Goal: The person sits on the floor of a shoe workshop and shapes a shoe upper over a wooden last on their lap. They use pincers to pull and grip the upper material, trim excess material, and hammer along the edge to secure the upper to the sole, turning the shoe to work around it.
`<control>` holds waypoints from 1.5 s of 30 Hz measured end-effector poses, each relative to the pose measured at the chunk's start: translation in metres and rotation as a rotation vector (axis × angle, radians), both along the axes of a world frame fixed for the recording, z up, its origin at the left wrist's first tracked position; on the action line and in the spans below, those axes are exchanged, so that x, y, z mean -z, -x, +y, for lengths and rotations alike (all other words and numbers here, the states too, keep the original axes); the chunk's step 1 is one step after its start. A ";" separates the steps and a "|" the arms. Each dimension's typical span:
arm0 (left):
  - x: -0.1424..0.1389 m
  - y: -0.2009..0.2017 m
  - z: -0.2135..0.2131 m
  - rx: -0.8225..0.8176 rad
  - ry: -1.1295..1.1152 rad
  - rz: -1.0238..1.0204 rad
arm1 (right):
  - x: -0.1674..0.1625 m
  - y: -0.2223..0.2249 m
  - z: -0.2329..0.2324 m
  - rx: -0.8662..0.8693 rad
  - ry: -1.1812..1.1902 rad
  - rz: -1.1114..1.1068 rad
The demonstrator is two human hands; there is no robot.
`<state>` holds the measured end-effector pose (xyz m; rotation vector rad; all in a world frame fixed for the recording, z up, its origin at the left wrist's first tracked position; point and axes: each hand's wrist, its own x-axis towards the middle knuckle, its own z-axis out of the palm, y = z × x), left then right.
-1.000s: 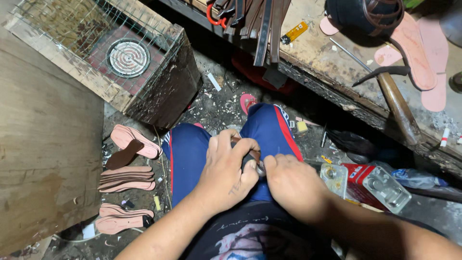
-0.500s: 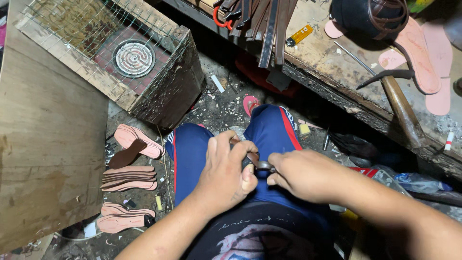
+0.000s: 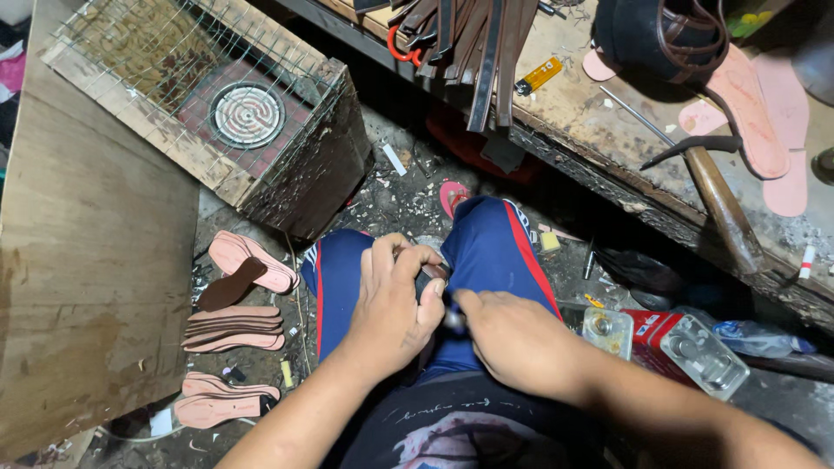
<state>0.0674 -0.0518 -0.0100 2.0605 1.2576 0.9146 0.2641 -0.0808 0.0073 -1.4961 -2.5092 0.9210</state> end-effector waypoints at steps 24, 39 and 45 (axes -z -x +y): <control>0.003 -0.046 0.092 0.586 0.516 0.364 | 0.052 -0.263 0.027 0.816 -0.467 -0.657; 0.020 -0.024 0.075 0.400 -0.137 0.316 | 0.076 -0.114 -0.026 0.898 0.477 1.041; 0.022 -0.022 0.070 0.412 -0.112 0.334 | 0.091 -0.106 -0.026 0.927 0.513 0.821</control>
